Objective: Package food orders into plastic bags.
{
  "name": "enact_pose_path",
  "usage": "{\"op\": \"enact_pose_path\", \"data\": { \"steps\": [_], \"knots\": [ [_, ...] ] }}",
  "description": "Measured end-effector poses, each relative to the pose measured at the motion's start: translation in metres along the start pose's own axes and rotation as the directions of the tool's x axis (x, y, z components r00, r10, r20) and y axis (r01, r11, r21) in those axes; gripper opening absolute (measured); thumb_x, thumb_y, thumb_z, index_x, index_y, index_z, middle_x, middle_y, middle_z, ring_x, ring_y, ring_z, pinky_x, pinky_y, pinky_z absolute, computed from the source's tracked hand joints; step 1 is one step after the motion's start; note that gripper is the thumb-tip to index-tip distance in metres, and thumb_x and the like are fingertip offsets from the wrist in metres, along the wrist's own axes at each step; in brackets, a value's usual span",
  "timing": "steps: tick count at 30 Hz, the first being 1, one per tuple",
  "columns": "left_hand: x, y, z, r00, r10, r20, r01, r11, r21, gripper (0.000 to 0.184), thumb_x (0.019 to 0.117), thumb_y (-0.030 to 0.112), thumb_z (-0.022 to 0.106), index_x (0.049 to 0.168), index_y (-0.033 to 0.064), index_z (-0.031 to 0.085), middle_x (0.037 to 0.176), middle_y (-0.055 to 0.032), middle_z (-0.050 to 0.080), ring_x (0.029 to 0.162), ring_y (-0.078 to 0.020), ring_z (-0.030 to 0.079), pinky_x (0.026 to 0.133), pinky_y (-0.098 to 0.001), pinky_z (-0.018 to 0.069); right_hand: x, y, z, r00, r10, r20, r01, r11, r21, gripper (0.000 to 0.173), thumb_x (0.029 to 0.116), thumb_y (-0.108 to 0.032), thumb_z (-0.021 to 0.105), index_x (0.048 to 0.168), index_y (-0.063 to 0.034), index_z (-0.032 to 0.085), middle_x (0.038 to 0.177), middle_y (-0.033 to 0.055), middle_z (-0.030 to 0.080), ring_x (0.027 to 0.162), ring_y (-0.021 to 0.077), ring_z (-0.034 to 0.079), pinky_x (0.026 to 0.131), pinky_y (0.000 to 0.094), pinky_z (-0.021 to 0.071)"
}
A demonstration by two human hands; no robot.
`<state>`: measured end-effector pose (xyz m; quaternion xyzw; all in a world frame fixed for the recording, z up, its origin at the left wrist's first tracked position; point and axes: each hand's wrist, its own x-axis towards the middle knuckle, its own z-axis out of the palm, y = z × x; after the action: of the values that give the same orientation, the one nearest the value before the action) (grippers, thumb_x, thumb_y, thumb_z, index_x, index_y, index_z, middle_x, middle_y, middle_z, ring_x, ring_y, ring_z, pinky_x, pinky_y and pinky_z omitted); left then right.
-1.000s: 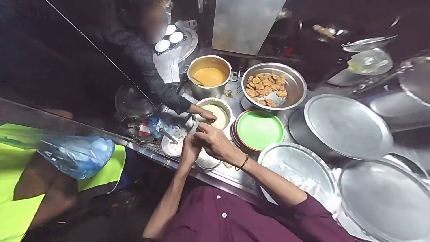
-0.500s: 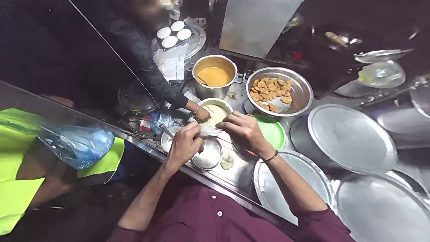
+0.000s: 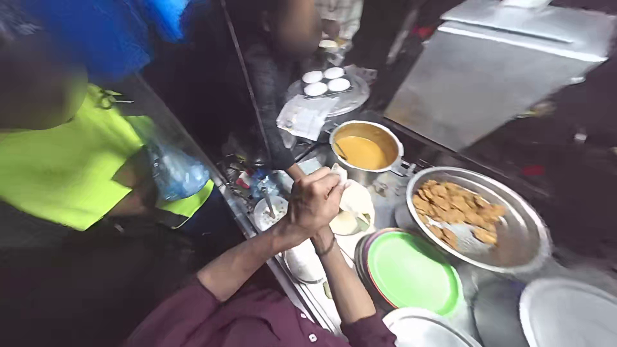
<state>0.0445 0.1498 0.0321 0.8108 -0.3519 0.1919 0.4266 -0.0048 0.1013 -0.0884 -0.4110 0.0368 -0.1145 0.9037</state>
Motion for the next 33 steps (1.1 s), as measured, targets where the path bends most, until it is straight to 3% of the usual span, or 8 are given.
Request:
{"op": "enact_pose_path", "data": {
  "steps": [2, 5, 8, 11, 17, 21, 24, 33],
  "knots": [
    [-0.007, -0.027, 0.001, 0.998, -0.043, -0.037, 0.046, 0.996, 0.079, 0.019, 0.0944, 0.019, 0.073, 0.079, 0.0077, 0.073, 0.076, -0.0007, 0.065, 0.067, -0.0095, 0.062, 0.06, -0.0285, 0.0551, 0.016, 0.007, 0.015, 0.998, -0.031, -0.051, 0.04, 0.979, 0.2, 0.02, 0.1031, -0.01, 0.047, 0.103, -0.0082, 0.067, 0.087, 0.0016, 0.071, 0.083, 0.0078, 0.069, 0.077, 0.0278, 0.0589],
    [-0.025, -0.066, -0.003, 0.994, -0.108, -0.007, 0.108, 0.993, 0.04, 0.018, 0.0946, 0.019, 0.072, 0.081, 0.0073, 0.075, 0.08, -0.0014, 0.069, 0.069, -0.0084, 0.065, 0.065, -0.0281, 0.0573, 0.023, -0.002, 0.007, 0.993, -0.112, -0.023, 0.107, 0.98, -0.167, 0.027, 0.1085, -0.014, 0.044, 0.087, -0.006, 0.059, 0.063, -0.0024, 0.051, 0.051, 0.0046, 0.047, 0.047, 0.0211, 0.0417],
    [-0.043, -0.085, -0.021, 0.985, -0.138, 0.106, 0.156, 0.97, -0.184, 0.018, 0.0946, 0.018, 0.073, 0.082, 0.0052, 0.075, 0.081, -0.0021, 0.069, 0.069, -0.0072, 0.064, 0.065, -0.0252, 0.0563, 0.011, -0.032, -0.006, 0.996, 0.013, 0.09, 0.027, 0.902, -0.431, 0.027, 0.1077, -0.016, 0.05, 0.095, 0.0, 0.067, 0.066, 0.0016, 0.057, 0.05, 0.0073, 0.047, 0.046, 0.0227, 0.04],
    [-0.054, -0.088, -0.042, 0.973, -0.092, 0.211, 0.184, 0.864, -0.469, 0.016, 0.0933, 0.012, 0.076, 0.084, -0.0004, 0.075, 0.081, -0.0066, 0.069, 0.069, -0.011, 0.066, 0.067, -0.028, 0.0598, 0.0, -0.069, 0.006, 0.952, 0.284, 0.111, -0.236, 0.918, -0.319, 0.028, 0.1059, -0.018, 0.05, 0.094, -0.0018, 0.069, 0.061, -0.0019, 0.054, 0.045, 0.0018, 0.039, 0.04, 0.018, 0.0311],
    [-0.049, -0.065, -0.072, 0.938, 0.296, 0.181, -0.233, 0.923, -0.305, 0.011, 0.0968, 0.005, 0.066, 0.094, -0.0038, 0.071, 0.094, -0.0152, 0.072, 0.083, -0.0188, 0.071, 0.075, -0.031, 0.0604, -0.017, -0.101, 0.021, 0.93, 0.324, 0.17, -0.248, 0.899, -0.361, 0.032, 0.1037, -0.024, 0.053, 0.082, -0.007, 0.068, 0.055, -0.0041, 0.047, 0.04, -0.0002, 0.037, 0.036, 0.0161, 0.0299],
    [-0.046, -0.054, -0.08, 0.909, 0.279, 0.31, -0.208, 0.947, -0.244, 0.018, 0.1012, 0.016, 0.062, 0.102, -0.0023, 0.066, 0.099, -0.0158, 0.065, 0.083, -0.0213, 0.067, 0.074, -0.0335, 0.0589, -0.009, -0.107, 0.013, 0.87, -0.272, 0.411, 0.493, 0.476, -0.728, 0.017, 0.096, -0.029, 0.072, 0.097, -0.0115, 0.074, 0.091, -0.002, 0.071, 0.074, 0.0078, 0.065, 0.063, 0.025, 0.057],
    [-0.045, -0.047, -0.088, 0.874, 0.275, 0.401, -0.16, 0.941, -0.298, 0.024, 0.1016, 0.018, 0.061, 0.111, -0.0028, 0.065, 0.106, -0.0166, 0.064, 0.088, -0.0217, 0.067, 0.077, -0.0343, 0.0586, 0.009, -0.112, 0.012, 0.743, -0.162, 0.65, 0.601, 0.588, -0.541, 0.063, 0.0916, -0.039, 0.077, 0.144, -0.0089, 0.058, 0.151, 0.0146, 0.052, 0.133, 0.0318, 0.055, 0.108, 0.0452, 0.0536],
    [-0.063, -0.042, -0.103, 0.901, 0.232, 0.366, -0.022, 0.868, -0.496, 0.025, 0.0927, 0.015, 0.073, 0.108, -0.0055, 0.07, 0.11, -0.0184, 0.07, 0.098, -0.0237, 0.069, 0.088, -0.0378, 0.0571, 0.003, -0.092, 0.027, 0.768, -0.099, 0.633, 0.443, 0.796, -0.413, 0.045, 0.0822, -0.036, 0.086, 0.122, -0.0187, 0.076, 0.136, 0.0075, 0.067, 0.126, 0.025, 0.062, 0.105, 0.0379, 0.0547]
  ]
}}
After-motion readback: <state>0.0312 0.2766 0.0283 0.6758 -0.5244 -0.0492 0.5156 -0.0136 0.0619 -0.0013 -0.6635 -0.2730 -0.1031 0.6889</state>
